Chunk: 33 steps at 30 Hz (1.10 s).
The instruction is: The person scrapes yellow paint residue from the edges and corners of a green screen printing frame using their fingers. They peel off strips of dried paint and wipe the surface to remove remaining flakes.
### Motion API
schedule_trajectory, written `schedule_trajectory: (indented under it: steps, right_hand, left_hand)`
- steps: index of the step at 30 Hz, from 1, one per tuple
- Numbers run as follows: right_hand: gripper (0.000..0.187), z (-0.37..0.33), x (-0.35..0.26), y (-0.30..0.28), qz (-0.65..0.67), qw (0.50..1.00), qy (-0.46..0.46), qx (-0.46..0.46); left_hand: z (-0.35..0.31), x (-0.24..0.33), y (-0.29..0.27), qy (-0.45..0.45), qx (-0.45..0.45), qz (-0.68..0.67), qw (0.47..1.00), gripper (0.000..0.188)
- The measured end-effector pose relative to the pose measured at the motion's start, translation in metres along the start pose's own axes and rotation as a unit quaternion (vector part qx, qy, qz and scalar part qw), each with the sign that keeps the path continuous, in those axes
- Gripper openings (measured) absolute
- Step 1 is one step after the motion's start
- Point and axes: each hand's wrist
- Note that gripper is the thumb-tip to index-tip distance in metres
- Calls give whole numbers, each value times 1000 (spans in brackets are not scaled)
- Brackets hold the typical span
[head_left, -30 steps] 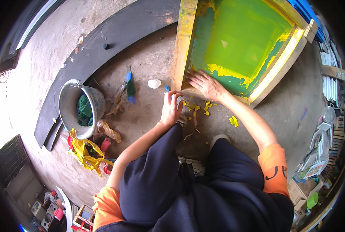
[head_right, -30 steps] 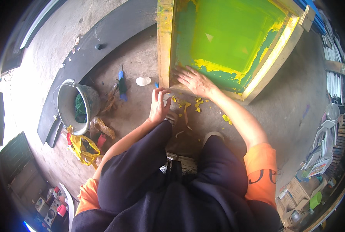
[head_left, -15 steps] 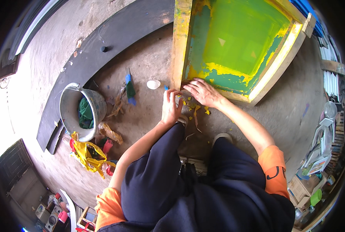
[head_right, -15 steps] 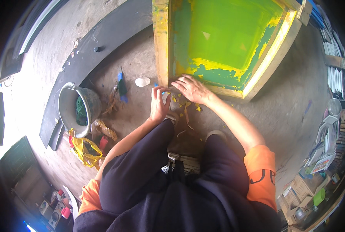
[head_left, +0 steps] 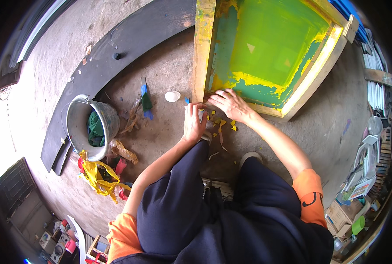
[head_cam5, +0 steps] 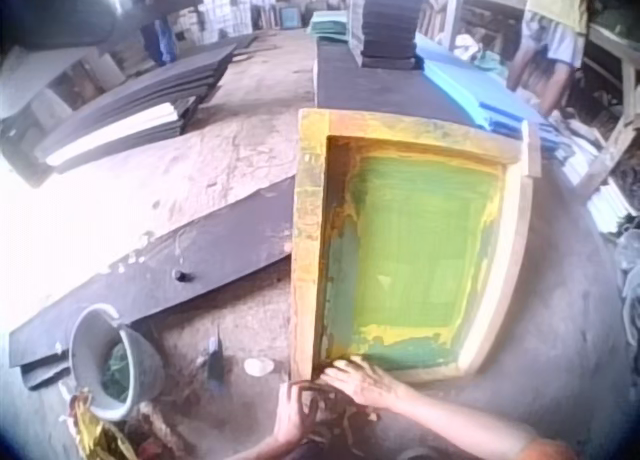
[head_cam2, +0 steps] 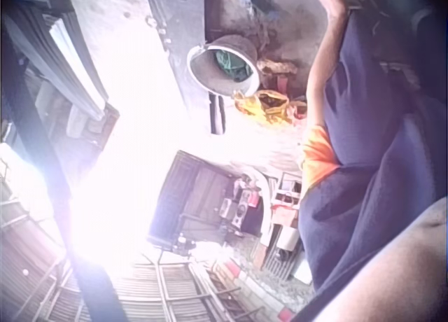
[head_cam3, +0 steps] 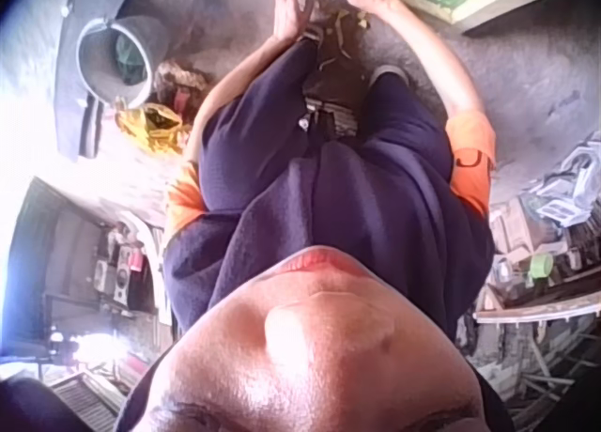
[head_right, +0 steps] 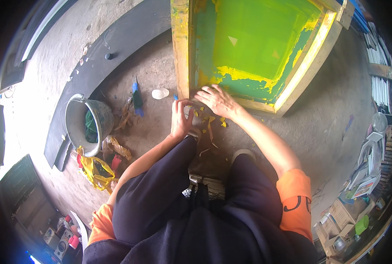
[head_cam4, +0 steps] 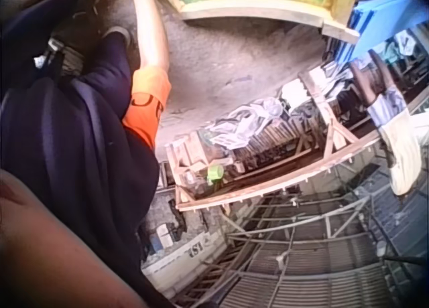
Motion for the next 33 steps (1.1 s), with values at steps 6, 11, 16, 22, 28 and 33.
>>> schedule_trajectory:
  steps: [6,11,16,22,28,33]
  right_hand:
    - [44,-50,-2,-26,-10,994,93,63]
    - [36,-88,-10,-57,-32,971,205,118]
    - [45,-49,-9,-24,-10,994,60,90]
    - [60,-22,-2,-22,3,1000,-4,9]
    - [40,-121,1,-53,-78,976,200,33]
    - [25,-116,11,-120,-61,965,246,61]
  left_hand:
    - [1,-2,-5,7,7,6,1000,27]
    - [32,18,1,60,115,-9,991,45]
    - [115,37,21,23,226,-73,971,45]
    - [157,24,32,-125,144,-111,975,28]
    - [150,30,34,-150,202,-194,948,31]
    - [147,42,23,-127,219,-265,930,19]
Point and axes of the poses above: each hand's wrist, its own z-axis towards the middle knuckle, its own y-axis out of the palm, x = y × z, and after that the axes turned 14 degrees about x, right-handed
